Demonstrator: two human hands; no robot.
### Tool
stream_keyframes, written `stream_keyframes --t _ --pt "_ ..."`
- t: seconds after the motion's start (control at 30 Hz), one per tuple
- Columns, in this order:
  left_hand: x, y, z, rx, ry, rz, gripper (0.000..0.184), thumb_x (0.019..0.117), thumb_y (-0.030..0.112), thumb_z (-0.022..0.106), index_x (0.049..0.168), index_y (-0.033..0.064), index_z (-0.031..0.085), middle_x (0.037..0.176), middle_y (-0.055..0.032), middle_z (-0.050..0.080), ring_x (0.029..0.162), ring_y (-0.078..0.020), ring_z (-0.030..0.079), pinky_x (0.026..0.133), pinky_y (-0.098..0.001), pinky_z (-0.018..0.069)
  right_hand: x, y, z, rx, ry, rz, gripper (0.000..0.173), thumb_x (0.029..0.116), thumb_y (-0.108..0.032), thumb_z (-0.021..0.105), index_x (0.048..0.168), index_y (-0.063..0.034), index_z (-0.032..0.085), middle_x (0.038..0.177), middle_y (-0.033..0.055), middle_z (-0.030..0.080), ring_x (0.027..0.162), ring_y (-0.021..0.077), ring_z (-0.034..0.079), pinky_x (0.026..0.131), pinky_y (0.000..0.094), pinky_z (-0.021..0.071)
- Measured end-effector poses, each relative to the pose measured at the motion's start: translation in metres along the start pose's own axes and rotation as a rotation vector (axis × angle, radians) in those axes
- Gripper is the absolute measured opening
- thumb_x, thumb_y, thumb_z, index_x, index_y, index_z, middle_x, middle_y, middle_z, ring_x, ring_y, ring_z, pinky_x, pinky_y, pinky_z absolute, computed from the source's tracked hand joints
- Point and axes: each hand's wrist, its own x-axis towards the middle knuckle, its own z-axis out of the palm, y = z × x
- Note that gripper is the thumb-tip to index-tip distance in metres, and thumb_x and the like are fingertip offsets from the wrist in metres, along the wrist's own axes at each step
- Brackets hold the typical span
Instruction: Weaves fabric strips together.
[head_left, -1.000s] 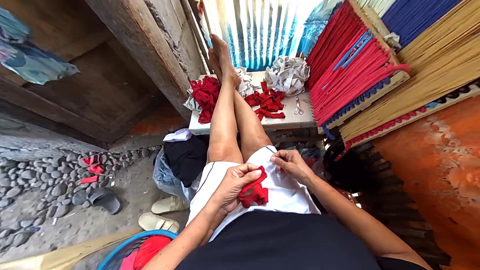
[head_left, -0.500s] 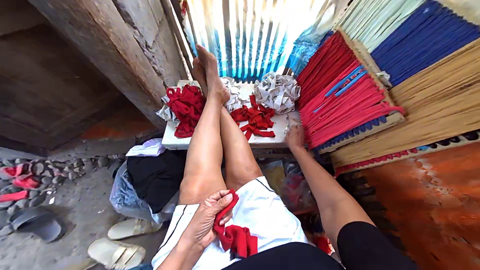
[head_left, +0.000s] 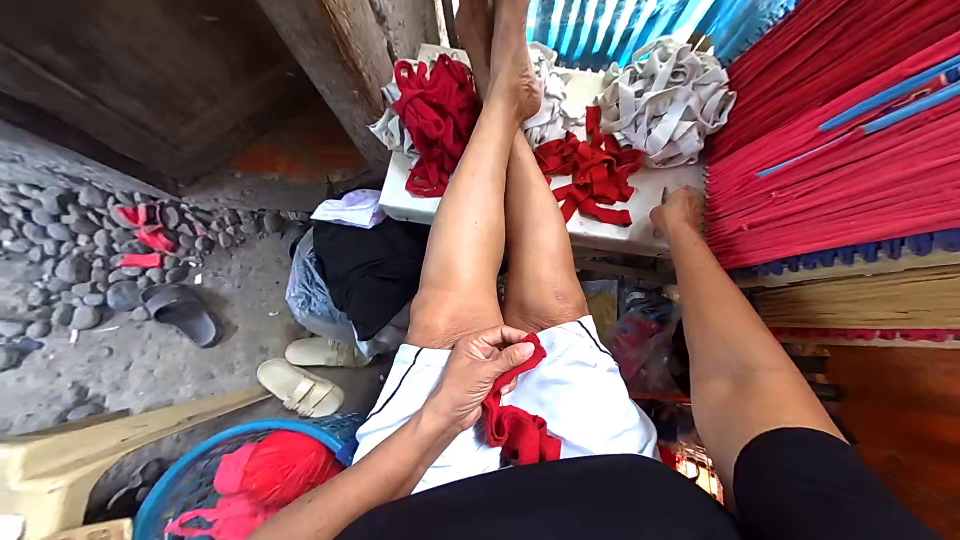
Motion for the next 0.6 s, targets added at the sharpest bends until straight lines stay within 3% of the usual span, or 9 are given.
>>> stream_keyframes --t 0.07,0.13,0.2,0.27,0.37,0.43,0.5,0.57,0.6 --pt "0.000 -0.002 -0.003 0.005 -0.043 0.033 0.006 0.0938 0.001 0.069 0.099 0.0003 0.073 0.080 -0.0056 0.070 0.055 -0.0041 0.058 0.050 -0.0180 0.0499 -0.005 0.005 -0.001 0.038 -0.037 0.007 0.049 0.0949 -0.012 0.063 0.134 0.0156 0.052 0.140 0.0374 0.051 0.134 0.0488 0.050 0.107 0.0651 0.0401" --pt "0.000 -0.003 -0.006 0.007 -0.105 0.065 0.008 0.0935 0.000 0.069 0.098 0.0014 0.074 0.084 -0.0043 0.071 0.057 -0.0026 0.058 0.052 -0.0170 0.0500 -0.008 0.017 0.003 0.205 -0.056 0.034 0.044 0.0974 -0.012 0.059 0.132 0.0151 0.053 0.133 0.0360 0.055 0.124 0.0447 0.058 0.101 0.0614 0.0457" --pt "-0.005 0.014 0.010 0.043 -0.052 -0.003 0.014 0.0928 -0.010 0.062 0.093 0.0005 0.071 0.080 -0.0023 0.069 0.056 -0.0020 0.056 0.052 -0.0159 0.0484 -0.019 0.032 0.011 0.482 -0.032 0.000 0.034 0.0995 -0.013 0.054 0.125 0.0092 0.057 0.107 0.0213 0.065 0.081 0.0249 0.062 0.072 0.0422 0.0527" --pt "-0.015 0.048 0.046 0.141 0.110 -0.153 0.022 0.0934 -0.020 0.051 0.088 -0.0026 0.064 0.070 -0.0015 0.062 0.051 -0.0027 0.052 0.051 -0.0148 0.0466 -0.050 0.042 0.011 0.798 -0.072 -0.105 0.020 0.1024 -0.012 0.051 0.118 -0.0002 0.058 0.083 0.0042 0.069 0.054 0.0063 0.056 0.051 0.0230 0.0467" --pt "-0.034 0.094 0.102 0.269 0.163 -0.155 0.013 0.0958 -0.011 0.057 0.087 -0.0016 0.060 0.063 -0.0022 0.056 0.047 -0.0033 0.051 0.047 -0.0138 0.0457 -0.108 0.055 0.001 1.065 -0.276 -0.326 0.028 0.1036 -0.008 0.047 0.129 -0.0046 0.058 0.080 0.0002 0.070 0.053 0.0029 0.055 0.048 0.0181 0.0446" --pt "-0.045 0.113 0.128 0.343 0.154 -0.133 0.016 0.0970 -0.006 0.059 0.083 0.0013 0.056 0.059 -0.0020 0.053 0.043 -0.0035 0.049 0.041 -0.0137 0.0431 -0.153 0.059 -0.006 1.094 -0.339 -0.439 0.029 0.1048 -0.012 0.046 0.130 -0.0081 0.061 0.074 -0.0051 0.059 0.052 0.0008 0.047 0.047 0.0156 0.0393" --pt "-0.042 0.094 0.109 0.261 0.110 -0.103 0.019 0.0929 -0.013 0.058 0.081 0.0014 0.057 0.059 -0.0021 0.052 0.042 -0.0039 0.048 0.042 -0.0144 0.0430 -0.197 0.063 -0.014 1.061 -0.399 -0.533 0.037 0.1064 -0.023 0.042 0.135 -0.0129 0.063 0.076 -0.0054 0.056 0.056 0.0029 0.045 0.051 0.0180 0.0381" --pt "-0.031 0.058 0.063 0.157 -0.035 -0.091 0.025 0.0889 -0.019 0.053 0.077 0.0019 0.060 0.065 -0.0007 0.056 0.050 -0.0037 0.050 0.051 -0.0153 0.0443 -0.228 0.066 -0.022 1.000 -0.530 -0.655 0.051 0.1031 -0.027 0.037 0.150 -0.0118 0.050 0.094 -0.0031 0.062 0.071 0.0065 0.056 0.065 0.0246 0.0505" --pt "-0.023 0.037 0.036 0.090 -0.184 -0.035 0.023 0.0881 -0.014 0.058 0.076 0.0047 0.063 0.070 0.0003 0.060 0.055 -0.0030 0.051 0.053 -0.0160 0.0441 -0.239 0.067 -0.025 0.995 -0.615 -0.713 0.058 0.0990 -0.025 0.040 0.155 -0.0110 0.040 0.103 -0.0005 0.063 0.080 0.0097 0.061 0.073 0.0294 0.0555"
